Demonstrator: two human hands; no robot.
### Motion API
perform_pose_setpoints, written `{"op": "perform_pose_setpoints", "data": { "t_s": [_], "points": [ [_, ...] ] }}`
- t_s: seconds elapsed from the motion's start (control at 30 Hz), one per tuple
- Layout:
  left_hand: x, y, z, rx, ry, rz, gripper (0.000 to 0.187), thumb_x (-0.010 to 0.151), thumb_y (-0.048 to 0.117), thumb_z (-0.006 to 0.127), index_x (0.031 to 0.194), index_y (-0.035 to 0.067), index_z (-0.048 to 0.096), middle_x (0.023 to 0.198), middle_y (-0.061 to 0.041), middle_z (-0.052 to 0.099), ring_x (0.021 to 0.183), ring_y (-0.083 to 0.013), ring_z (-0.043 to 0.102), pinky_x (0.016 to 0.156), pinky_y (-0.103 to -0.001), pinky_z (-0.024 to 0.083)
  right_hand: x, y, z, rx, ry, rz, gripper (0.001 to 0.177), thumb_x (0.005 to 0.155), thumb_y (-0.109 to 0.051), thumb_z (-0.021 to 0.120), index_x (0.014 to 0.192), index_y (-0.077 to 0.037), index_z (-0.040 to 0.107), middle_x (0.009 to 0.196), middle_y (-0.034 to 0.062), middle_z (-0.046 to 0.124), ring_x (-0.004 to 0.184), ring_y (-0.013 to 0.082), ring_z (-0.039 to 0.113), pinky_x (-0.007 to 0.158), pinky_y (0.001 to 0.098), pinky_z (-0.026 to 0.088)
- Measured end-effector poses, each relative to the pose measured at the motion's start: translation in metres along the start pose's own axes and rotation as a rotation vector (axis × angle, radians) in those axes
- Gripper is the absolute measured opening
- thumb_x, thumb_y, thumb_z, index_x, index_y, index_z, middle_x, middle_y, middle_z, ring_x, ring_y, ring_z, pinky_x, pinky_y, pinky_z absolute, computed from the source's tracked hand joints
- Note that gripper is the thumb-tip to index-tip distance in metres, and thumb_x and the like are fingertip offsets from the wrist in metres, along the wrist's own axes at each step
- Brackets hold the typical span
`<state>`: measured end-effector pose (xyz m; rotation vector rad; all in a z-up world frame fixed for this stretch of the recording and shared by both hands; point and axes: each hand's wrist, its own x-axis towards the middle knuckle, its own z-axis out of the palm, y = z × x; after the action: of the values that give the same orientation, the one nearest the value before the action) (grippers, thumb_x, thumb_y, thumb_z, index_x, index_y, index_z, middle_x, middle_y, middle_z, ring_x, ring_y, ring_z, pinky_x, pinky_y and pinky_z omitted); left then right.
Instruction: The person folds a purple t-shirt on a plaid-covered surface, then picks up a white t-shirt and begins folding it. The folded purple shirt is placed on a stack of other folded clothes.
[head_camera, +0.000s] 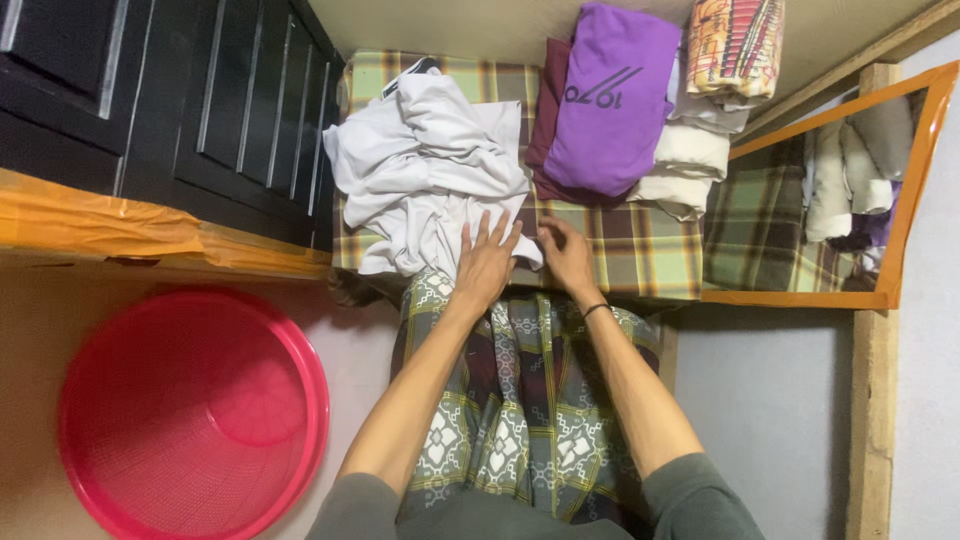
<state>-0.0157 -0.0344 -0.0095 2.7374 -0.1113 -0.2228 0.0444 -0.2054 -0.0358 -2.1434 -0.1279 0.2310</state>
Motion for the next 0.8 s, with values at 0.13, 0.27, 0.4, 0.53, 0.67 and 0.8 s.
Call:
{"op": "perform_pose_setpoints", "data": {
  "t_s": [0.13,0.27,0.4,0.53,0.67,0.8],
  "points": [
    [-0.007,0.006,0.010,-0.043,0.031,0.042,0.067,0.092,0.015,0.065,0.155,0.009,0.042,0.164,-0.010,0.032,0.154,-0.0363,0.021,0.123,-0.060,0.019,0.019,-0.010,0.003,-0.051,0.021,-0.045,0.051,0.097,-0.021,0.067,0.144,-0.007,0.056,0.134,0.0207,0.066,0.127,0.0363,0.062,0.105,0.0418,0.048],
    [-0.010,0.004,0.018,-0.024,0.044,0.069,0.065,0.090,0.012,0.065,0.151,0.005,0.045,0.165,-0.011,0.031,0.154,-0.0358,0.021,0.123,-0.057,0.021,0.029,-0.028,0.007,-0.069,-0.029,-0.228,0.064,0.094,-0.012,0.068,0.154,-0.005,0.044,0.147,0.0248,0.055,0.136,0.0411,0.053,0.110,0.0430,0.044],
    [-0.010,-0.001,0.017,-0.018,0.041,0.104,0.061,0.090,0.011,0.065,0.148,0.003,0.049,0.166,-0.013,0.031,0.154,-0.0358,0.022,0.123,-0.054,0.022,0.036,-0.045,0.010,-0.042,-0.092,-0.217,0.068,0.091,-0.006,0.068,0.154,-0.003,0.041,0.149,0.0254,0.051,0.137,0.0409,0.049,0.112,0.0424,0.040],
    [-0.010,-0.001,0.011,-0.041,-0.011,0.076,0.058,0.090,0.012,0.065,0.146,0.004,0.051,0.165,-0.013,0.032,0.155,-0.0350,0.022,0.123,-0.053,0.022,0.044,-0.057,0.015,-0.031,-0.051,-0.249,0.063,0.092,-0.006,0.069,0.151,-0.002,0.045,0.145,0.0258,0.055,0.137,0.0402,0.053,0.112,0.0412,0.043],
    [-0.013,0.001,0.006,-0.066,0.017,0.073,0.063,0.090,0.011,0.065,0.149,0.004,0.047,0.165,-0.012,0.034,0.154,-0.0344,0.024,0.123,-0.053,0.021,0.061,-0.061,0.019,-0.087,-0.001,-0.210,0.044,0.094,-0.004,0.067,0.137,-0.002,0.062,0.124,0.0269,0.066,0.110,0.0407,0.067,0.097,0.0416,0.052],
    [-0.013,0.000,0.002,-0.101,0.078,0.105,0.067,0.091,0.012,0.064,0.153,0.002,0.042,0.164,-0.012,0.037,0.153,-0.0328,0.027,0.124,-0.053,0.022,0.083,-0.067,0.018,-0.116,0.185,-0.457,0.031,0.092,0.001,0.065,0.122,0.001,0.072,0.108,0.0276,0.072,0.098,0.0408,0.074,0.086,0.0429,0.057]
  ]
}}
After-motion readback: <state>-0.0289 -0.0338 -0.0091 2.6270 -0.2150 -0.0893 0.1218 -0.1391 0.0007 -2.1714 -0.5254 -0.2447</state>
